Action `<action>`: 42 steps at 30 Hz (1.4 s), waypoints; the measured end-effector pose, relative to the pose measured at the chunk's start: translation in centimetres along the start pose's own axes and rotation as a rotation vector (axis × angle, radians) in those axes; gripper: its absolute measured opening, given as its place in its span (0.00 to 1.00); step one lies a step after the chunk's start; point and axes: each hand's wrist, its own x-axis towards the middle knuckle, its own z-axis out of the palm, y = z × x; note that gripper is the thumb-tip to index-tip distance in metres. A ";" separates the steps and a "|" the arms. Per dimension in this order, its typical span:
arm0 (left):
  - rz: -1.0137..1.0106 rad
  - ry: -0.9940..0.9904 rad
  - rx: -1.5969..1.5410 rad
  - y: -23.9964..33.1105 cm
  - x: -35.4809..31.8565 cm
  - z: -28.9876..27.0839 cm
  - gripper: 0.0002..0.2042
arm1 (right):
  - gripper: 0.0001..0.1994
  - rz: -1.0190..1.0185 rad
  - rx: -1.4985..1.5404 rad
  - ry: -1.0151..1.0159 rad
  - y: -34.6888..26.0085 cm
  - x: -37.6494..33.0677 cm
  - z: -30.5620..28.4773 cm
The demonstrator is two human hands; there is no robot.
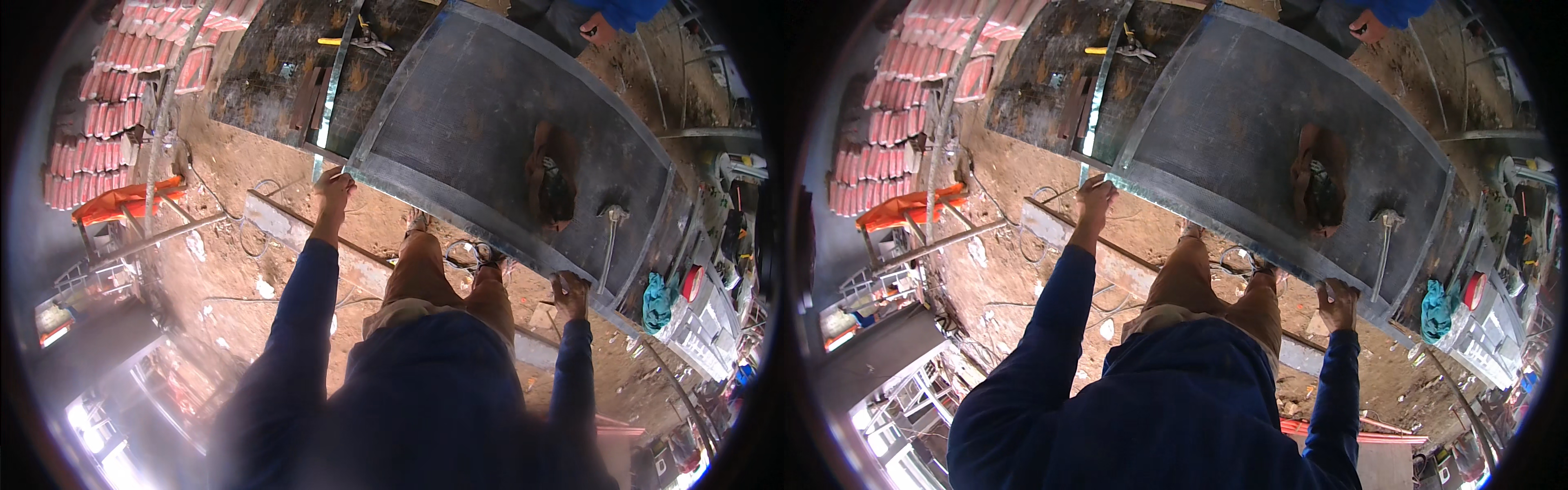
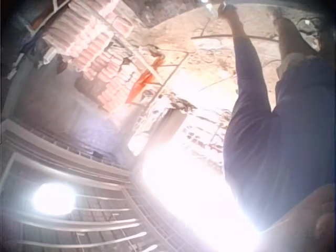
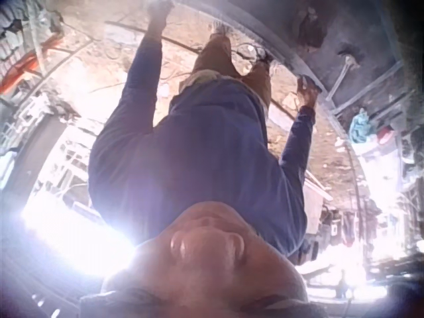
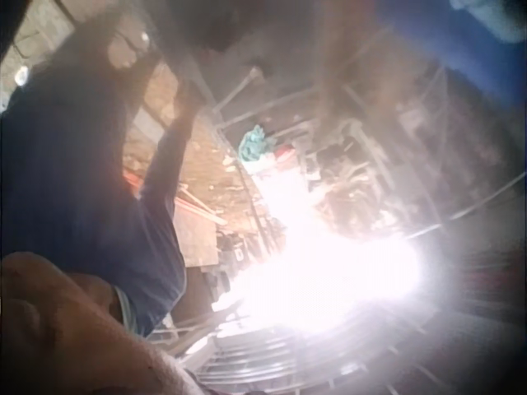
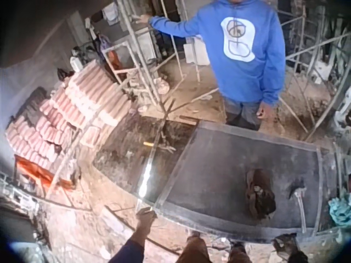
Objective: The person uses a hammer to secure a metal frame onto a mesh screen. They repeatedly strike the frame along the edges to fasten it, while another person assists by holding the screen steady.
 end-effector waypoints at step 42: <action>1.161 -0.753 1.483 0.8 -4.8 7.3 0.31 | 0.22 0.409 0.054 0.447 4.2 -3.2 4.9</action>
